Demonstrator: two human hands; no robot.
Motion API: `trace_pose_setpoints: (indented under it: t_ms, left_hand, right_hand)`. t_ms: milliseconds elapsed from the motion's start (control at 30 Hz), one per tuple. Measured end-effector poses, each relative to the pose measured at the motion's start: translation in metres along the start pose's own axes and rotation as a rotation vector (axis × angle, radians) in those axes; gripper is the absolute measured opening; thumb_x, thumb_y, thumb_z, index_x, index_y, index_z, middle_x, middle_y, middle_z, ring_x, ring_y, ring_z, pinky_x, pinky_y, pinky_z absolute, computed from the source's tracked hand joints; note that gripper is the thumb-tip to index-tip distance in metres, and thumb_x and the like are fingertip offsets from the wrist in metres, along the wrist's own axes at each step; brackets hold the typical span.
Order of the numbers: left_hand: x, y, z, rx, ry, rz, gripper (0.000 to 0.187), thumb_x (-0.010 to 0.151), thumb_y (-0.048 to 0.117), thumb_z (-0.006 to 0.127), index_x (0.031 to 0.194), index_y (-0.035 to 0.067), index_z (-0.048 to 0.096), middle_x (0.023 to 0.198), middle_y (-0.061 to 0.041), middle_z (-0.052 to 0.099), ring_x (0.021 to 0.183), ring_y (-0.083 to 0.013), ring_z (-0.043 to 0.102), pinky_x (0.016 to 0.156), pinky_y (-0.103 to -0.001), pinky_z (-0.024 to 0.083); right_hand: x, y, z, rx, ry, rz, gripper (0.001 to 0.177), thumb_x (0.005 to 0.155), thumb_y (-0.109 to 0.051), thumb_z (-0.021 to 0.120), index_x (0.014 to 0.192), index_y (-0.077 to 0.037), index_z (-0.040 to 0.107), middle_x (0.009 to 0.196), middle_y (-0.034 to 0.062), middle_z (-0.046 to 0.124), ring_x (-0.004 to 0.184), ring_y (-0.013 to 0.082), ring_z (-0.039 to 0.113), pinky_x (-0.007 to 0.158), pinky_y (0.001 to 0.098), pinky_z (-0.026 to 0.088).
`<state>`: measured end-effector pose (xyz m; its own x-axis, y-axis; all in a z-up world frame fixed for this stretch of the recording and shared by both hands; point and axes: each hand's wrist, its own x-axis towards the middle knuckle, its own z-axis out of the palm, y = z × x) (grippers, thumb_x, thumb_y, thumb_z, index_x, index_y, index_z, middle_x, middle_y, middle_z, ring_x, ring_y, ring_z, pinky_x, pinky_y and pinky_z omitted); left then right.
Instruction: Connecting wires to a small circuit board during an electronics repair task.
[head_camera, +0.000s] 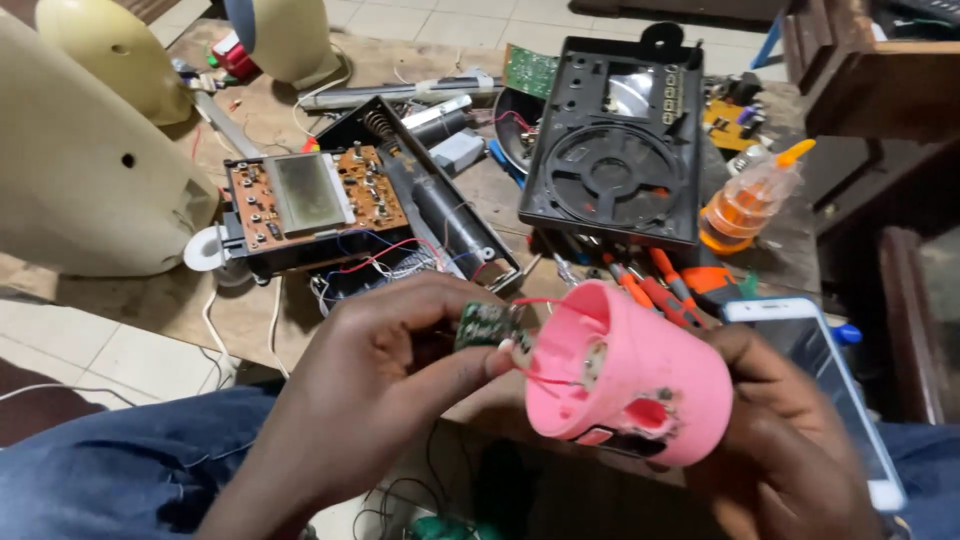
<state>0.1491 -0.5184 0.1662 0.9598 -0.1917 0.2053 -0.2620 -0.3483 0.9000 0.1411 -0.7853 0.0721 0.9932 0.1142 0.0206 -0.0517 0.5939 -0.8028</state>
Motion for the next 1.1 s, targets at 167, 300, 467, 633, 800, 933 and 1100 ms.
trace_pose_setpoints:
  t_ms: [167, 300, 467, 633, 800, 933, 1100]
  left_hand:
    - [-0.002, -0.006, 0.006, -0.261, 0.134, -0.206, 0.012, 0.084, 0.006, 0.082, 0.095, 0.001, 0.079, 0.082, -0.002, 0.072, 0.074, -0.0068, 0.061, 0.063, -0.022, 0.048]
    - [-0.001, -0.007, 0.006, -0.295, 0.200, -0.353, 0.010, 0.087, 0.010, 0.081, 0.087, 0.001, 0.076, 0.072, -0.006, 0.073, 0.059, -0.0088, 0.054, 0.050, -0.025, 0.041]
    - [-0.004, 0.001, 0.019, -0.371, 0.255, -0.342, 0.010, 0.091, 0.007, 0.075, 0.088, 0.002, 0.066, 0.079, -0.009, 0.068, 0.066, -0.0132, 0.062, 0.053, -0.030, 0.060]
    - [-0.005, -0.007, 0.028, -0.232, 0.255, -0.221, 0.008, 0.095, 0.012, 0.069, 0.089, 0.007, 0.066, 0.082, -0.005, 0.070, 0.077, -0.0105, 0.064, 0.068, -0.026, 0.055]
    - [-0.005, -0.005, 0.032, -0.061, 0.231, -0.192, 0.016, 0.092, 0.020, 0.062, 0.099, 0.010, 0.073, 0.097, -0.002, 0.085, 0.085, -0.0093, 0.077, 0.072, -0.026, 0.062]
    - [-0.006, -0.009, 0.037, -0.023, 0.192, -0.004, 0.014, 0.093, 0.008, 0.062, 0.103, 0.007, 0.072, 0.101, -0.005, 0.083, 0.088, -0.0122, 0.081, 0.078, -0.025, 0.067]
    - [-0.007, -0.013, 0.042, 0.172, 0.045, 0.279, 0.014, 0.091, -0.006, 0.049, 0.098, 0.002, 0.059, 0.110, -0.014, 0.074, 0.102, -0.0297, 0.074, 0.084, -0.037, 0.058]
  right_hand:
    - [0.004, 0.004, -0.009, -0.016, 0.049, -0.006, 0.033, 0.072, 0.009, 0.055, 0.105, 0.007, 0.059, 0.087, 0.0246, 0.066, 0.073, 0.0326, 0.066, 0.063, 0.0375, 0.053]
    - [0.005, 0.007, -0.009, -0.148, 0.158, 0.046, 0.029, 0.070, 0.018, 0.050, 0.096, 0.008, 0.060, 0.068, 0.0196, 0.062, 0.055, 0.0234, 0.060, 0.050, 0.0286, 0.046]
    - [0.007, 0.014, 0.002, -0.499, 0.206, 0.165, 0.024, 0.079, 0.014, 0.066, 0.102, 0.008, 0.070, 0.091, 0.0221, 0.079, 0.067, 0.0260, 0.069, 0.065, 0.0326, 0.052]
    - [0.008, 0.017, 0.014, -0.619, 0.227, 0.321, 0.024, 0.082, 0.013, 0.070, 0.104, 0.006, 0.076, 0.097, 0.0153, 0.078, 0.080, 0.0199, 0.064, 0.071, 0.0318, 0.050]
    - [0.009, 0.011, 0.021, -1.037, 0.070, 0.028, 0.024, 0.080, -0.009, 0.071, 0.101, -0.009, 0.084, 0.111, -0.0003, 0.086, 0.098, 0.0075, 0.078, 0.080, 0.0234, 0.060]
    - [0.007, 0.006, 0.034, -1.264, 0.136, -0.133, 0.018, 0.079, -0.014, 0.069, 0.091, -0.015, 0.083, 0.101, -0.0050, 0.085, 0.096, 0.0065, 0.077, 0.077, 0.0239, 0.058]
    - [0.007, -0.002, 0.059, -1.232, 0.122, -0.442, 0.027, 0.087, -0.020, 0.071, 0.110, -0.005, 0.076, 0.111, 0.0078, 0.075, 0.108, 0.0177, 0.072, 0.094, 0.0288, 0.053]
